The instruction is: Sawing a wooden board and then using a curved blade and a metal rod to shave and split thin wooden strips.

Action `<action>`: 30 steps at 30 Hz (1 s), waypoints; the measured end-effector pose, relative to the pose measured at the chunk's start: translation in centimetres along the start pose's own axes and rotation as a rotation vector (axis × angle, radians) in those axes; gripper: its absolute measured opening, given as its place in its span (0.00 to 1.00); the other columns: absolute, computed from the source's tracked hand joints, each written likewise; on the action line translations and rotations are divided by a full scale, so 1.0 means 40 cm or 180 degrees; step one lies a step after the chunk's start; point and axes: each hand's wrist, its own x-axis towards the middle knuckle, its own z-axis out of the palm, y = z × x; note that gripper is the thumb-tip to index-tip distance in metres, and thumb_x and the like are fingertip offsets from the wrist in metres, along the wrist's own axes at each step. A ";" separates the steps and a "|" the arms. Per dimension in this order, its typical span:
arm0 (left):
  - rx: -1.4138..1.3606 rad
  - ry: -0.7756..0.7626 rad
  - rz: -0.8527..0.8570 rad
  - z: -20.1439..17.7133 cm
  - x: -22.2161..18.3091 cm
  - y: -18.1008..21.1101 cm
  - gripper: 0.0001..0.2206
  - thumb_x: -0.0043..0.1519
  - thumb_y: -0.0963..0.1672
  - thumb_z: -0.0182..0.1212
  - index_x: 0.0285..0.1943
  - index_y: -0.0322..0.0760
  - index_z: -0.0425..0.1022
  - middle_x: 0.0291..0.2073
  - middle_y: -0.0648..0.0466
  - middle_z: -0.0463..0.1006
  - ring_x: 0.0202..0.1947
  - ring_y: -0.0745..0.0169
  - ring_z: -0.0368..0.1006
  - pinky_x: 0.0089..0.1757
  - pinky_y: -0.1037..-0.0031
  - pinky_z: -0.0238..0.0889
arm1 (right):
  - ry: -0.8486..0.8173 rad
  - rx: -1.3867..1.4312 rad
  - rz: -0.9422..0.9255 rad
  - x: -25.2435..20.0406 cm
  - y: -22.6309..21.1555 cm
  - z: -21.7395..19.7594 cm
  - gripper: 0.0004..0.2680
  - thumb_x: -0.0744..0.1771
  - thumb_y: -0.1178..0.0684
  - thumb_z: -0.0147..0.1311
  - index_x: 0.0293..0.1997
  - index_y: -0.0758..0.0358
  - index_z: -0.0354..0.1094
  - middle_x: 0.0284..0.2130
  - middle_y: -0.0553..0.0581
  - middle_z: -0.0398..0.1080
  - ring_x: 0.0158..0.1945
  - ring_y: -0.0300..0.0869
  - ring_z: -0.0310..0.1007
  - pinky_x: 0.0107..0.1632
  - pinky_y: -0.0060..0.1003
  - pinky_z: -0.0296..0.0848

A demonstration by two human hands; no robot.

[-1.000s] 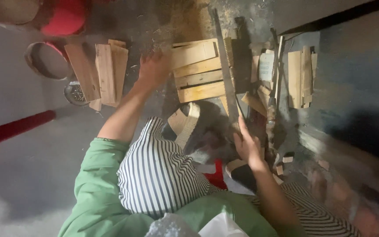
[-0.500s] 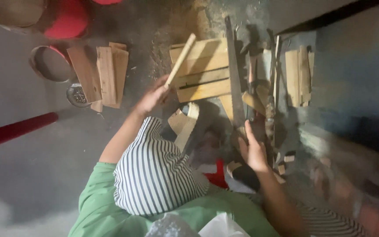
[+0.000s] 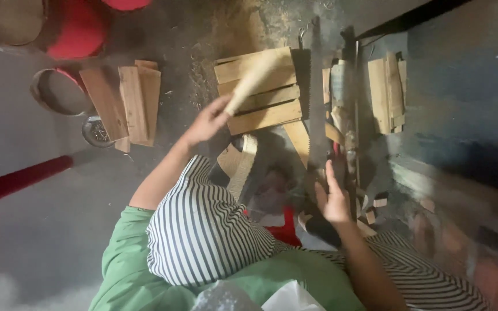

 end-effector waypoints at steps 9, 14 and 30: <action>0.1344 0.0142 -0.0417 0.076 0.053 -0.035 0.24 0.66 0.49 0.60 0.73 0.52 0.64 0.47 0.41 0.82 0.44 0.34 0.80 0.46 0.48 0.73 | -0.0050 0.0203 0.0115 0.010 0.004 0.009 0.27 0.71 0.50 0.49 0.80 0.33 0.41 0.47 0.75 0.76 0.44 0.60 0.80 0.44 0.57 0.77; 0.2998 -0.1000 0.0401 0.089 0.031 0.109 0.18 0.63 0.53 0.62 0.63 0.60 0.76 0.46 0.46 0.83 0.44 0.46 0.83 0.44 0.60 0.77 | -0.0244 0.0459 0.0256 -0.015 -0.063 -0.018 0.27 0.71 0.52 0.46 0.81 0.39 0.39 0.68 0.71 0.60 0.65 0.63 0.65 0.62 0.63 0.66; 0.4258 0.0714 0.0337 -0.064 0.063 -0.055 0.37 0.55 0.51 0.71 0.77 0.56 0.61 0.50 0.56 0.78 0.45 0.54 0.80 0.38 0.65 0.77 | 0.0070 0.0246 -0.0445 0.025 -0.045 -0.001 0.27 0.70 0.52 0.49 0.80 0.44 0.42 0.65 0.78 0.60 0.61 0.68 0.66 0.59 0.66 0.69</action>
